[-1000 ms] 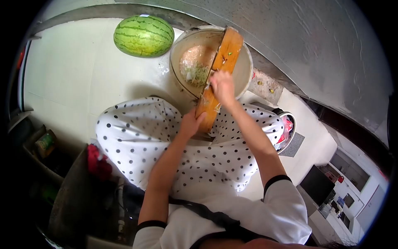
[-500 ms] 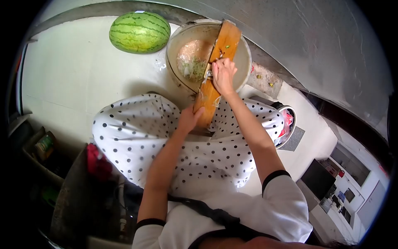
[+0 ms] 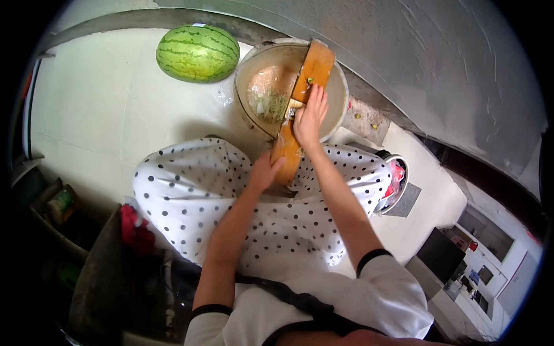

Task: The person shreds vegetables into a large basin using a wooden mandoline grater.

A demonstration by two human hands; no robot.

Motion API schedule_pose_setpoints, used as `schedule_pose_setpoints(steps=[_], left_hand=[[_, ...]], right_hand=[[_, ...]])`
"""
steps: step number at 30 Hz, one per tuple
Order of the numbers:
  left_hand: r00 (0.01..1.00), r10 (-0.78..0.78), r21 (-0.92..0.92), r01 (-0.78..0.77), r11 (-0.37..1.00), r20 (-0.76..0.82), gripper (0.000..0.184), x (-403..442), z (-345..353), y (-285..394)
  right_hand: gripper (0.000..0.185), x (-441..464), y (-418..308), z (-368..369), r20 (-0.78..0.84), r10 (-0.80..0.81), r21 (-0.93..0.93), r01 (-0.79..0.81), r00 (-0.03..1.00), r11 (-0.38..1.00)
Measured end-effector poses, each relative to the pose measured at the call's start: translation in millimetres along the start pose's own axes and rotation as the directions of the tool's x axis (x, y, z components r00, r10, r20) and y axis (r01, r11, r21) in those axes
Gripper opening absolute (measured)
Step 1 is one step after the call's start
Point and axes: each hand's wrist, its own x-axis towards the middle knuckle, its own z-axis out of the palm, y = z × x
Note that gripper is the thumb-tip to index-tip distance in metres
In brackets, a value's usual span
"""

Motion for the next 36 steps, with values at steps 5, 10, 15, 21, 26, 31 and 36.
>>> schedule_pose_setpoints(steps=[5,10,15,21,26,31,36], left_hand=[[0.989,-0.102,0.067,0.095,0.993,0.108,0.045,-1,-3,4],[1.0,0.001,-0.049,-0.001,0.999,0.001,0.042,-2,-2,9],[0.998,-0.044,-0.032,0.046,0.998,0.052,0.041,-7,2,-1],[0.997,-0.044,-0.053,0.047,0.997,0.065,0.041,-2,-3,6],[1.0,0.004,-0.121,-0.001,0.993,0.026,0.039,-4,0,0],[0.997,-0.046,-0.11,0.052,0.993,0.056,0.039,-2,1,3],[0.998,-0.05,-0.109,0.053,0.993,0.028,0.039,-1,0,6]], right_hand=[[0.064,19,4,8,-0.016,0.079,-0.102,-0.081,0.997,0.992],[0.063,20,-3,8,-0.059,0.11,-0.049,-0.113,0.992,0.992],[0.061,55,15,16,-0.108,-0.01,-0.059,0.004,0.994,0.998],[0.061,30,-2,-1,0.021,-0.055,-0.146,0.057,0.998,0.988],[0.054,-11,-12,-2,0.047,-0.041,-0.145,0.047,0.998,0.988],[0.047,13,-6,5,0.001,-0.018,-0.074,0.019,1.0,0.997],[0.046,19,-1,14,-0.053,-0.02,-0.063,0.017,0.998,0.998]])
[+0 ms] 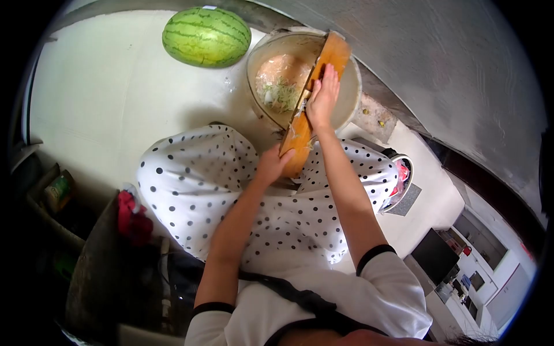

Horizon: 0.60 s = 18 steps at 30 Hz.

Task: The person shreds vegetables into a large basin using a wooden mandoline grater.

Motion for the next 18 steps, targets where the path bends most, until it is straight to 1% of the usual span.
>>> schedule_pose_setpoints(steps=[1,2,3,4,6,8,10,11,13,14,16,18], left_hand=[[0.999,0.031,0.014,-0.031,0.999,-0.026,0.04,-1,-1,3],[1.0,0.016,0.013,-0.016,1.0,-0.02,0.04,-1,-2,1],[1.0,-0.02,0.02,0.02,1.0,-0.002,0.041,-2,-2,-1],[0.999,-0.036,0.03,0.036,0.999,0.011,0.041,-1,-2,1],[1.0,-0.001,0.044,0.001,0.999,0.005,0.041,3,-2,5],[1.0,0.004,0.057,-0.004,0.998,0.005,0.041,-3,-3,0],[1.0,0.005,0.026,-0.005,1.0,0.004,0.039,-1,0,-2],[1.0,0.009,0.022,-0.009,1.0,0.0,0.039,1,0,0],[0.998,0.065,-0.039,-0.066,0.997,-0.014,0.039,-1,-1,1],[0.998,0.058,-0.04,-0.059,0.997,-0.013,0.039,-1,-1,-1],[0.999,0.047,-0.007,-0.047,0.999,0.0,0.038,1,-1,-2],[0.999,0.038,-0.013,-0.038,0.999,0.002,0.038,0,-2,1]], right_hand=[[0.046,4,0,2,-0.033,0.006,-0.006,-0.006,0.999,1.0],[0.049,15,4,5,-0.032,0.058,0.033,-0.057,0.998,0.998],[0.049,22,10,8,-0.021,0.074,0.025,-0.074,0.997,0.997],[0.05,37,15,10,-0.035,0.072,-0.003,-0.072,0.997,0.997],[0.051,61,21,7,-0.082,0.041,-0.017,-0.042,0.996,0.999],[0.056,54,30,6,0.01,0.021,0.028,-0.021,1.0,0.999],[0.059,17,0,-13,0.114,0.001,-0.045,0.004,0.993,0.999],[0.059,1,-6,-19,0.114,-0.005,-0.046,0.011,0.994,0.999],[0.055,-27,-11,-22,0.148,-0.025,-0.031,0.03,0.989,0.999],[0.055,-28,-12,-19,0.154,-0.021,-0.031,0.027,0.988,0.999],[0.051,-23,-15,-14,0.107,-0.028,-0.051,0.034,0.994,0.998],[0.05,-2,-11,-9,0.083,-0.018,-0.067,0.023,0.996,0.998]])
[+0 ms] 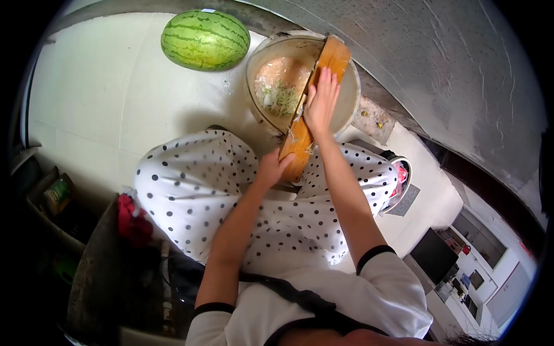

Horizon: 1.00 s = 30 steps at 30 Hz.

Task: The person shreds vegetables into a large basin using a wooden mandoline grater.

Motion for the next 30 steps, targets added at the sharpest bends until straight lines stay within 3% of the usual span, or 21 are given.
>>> schedule_pose_setpoints(steps=[5,10,13,16,21,30], left_hand=[[1.0,-0.029,0.068,0.029,0.997,0.003,0.037,0,-2,1],[0.997,-0.061,0.06,0.058,0.997,0.05,0.036,1,2,-3],[0.999,-0.021,0.071,0.019,0.997,0.034,0.035,-1,0,1],[1.0,-0.031,-0.025,0.031,0.999,-0.002,0.039,0,6,-8],[1.0,0.006,-0.02,-0.006,1.0,0.0,0.039,1,4,-1],[0.999,-0.033,0.056,0.033,0.998,0.0,0.039,-1,-1,1]], right_hand=[[0.05,71,27,14,-0.124,0.049,-0.033,-0.054,0.991,0.998],[0.055,10,12,-4,0.092,-0.053,0.016,0.052,0.994,0.999],[0.053,-28,-4,-5,0.152,-0.017,0.004,0.017,0.988,1.0],[0.052,-15,-6,-4,0.117,-0.015,-0.057,0.022,0.993,0.998],[0.051,0,-1,4,0.087,0.017,-0.12,-0.007,0.996,0.993],[0.047,15,0,13,-0.027,0.111,0.018,-0.11,0.993,0.994]])
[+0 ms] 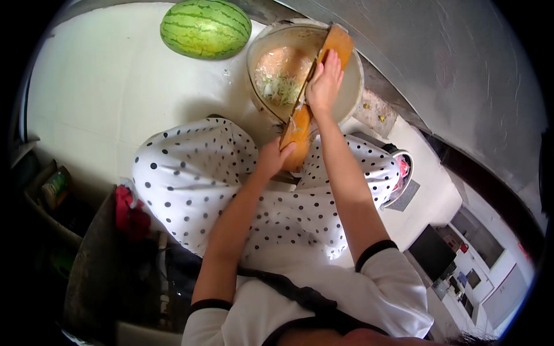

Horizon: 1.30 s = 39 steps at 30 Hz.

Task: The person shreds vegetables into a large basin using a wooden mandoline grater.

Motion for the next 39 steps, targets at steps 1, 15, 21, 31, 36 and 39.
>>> schedule_pose_setpoints(steps=[1,15,21,31,36,39], left_hand=[[1.0,-0.009,-0.011,0.009,1.0,0.009,0.039,2,-1,1],[1.0,0.024,0.033,-0.024,0.999,0.002,0.041,-1,1,-9],[1.0,0.02,-0.043,-0.02,0.999,0.01,0.042,0,1,-2],[0.997,0.075,-0.017,-0.075,0.997,0.01,0.041,0,-2,0],[0.999,0.044,-0.009,-0.044,0.999,0.011,0.041,0,0,-5],[0.999,0.037,-0.002,-0.037,0.999,0.012,0.04,2,1,-8]], right_hand=[[0.046,7,0,-1,-0.017,0.003,-0.016,-0.003,1.0,1.0],[0.032,15,9,-2,-0.199,0.091,0.414,-0.001,0.976,0.91],[0.021,-6,30,-56,0.155,-0.016,0.29,-0.029,0.988,0.957],[0.031,-23,28,-39,0.387,0.136,0.138,-0.203,0.912,0.969],[0.023,-12,54,-71,0.457,0.305,0.518,-0.529,0.836,0.672],[0.023,-1,93,-88,0.497,0.425,0.698,-0.639,0.757,0.323]])
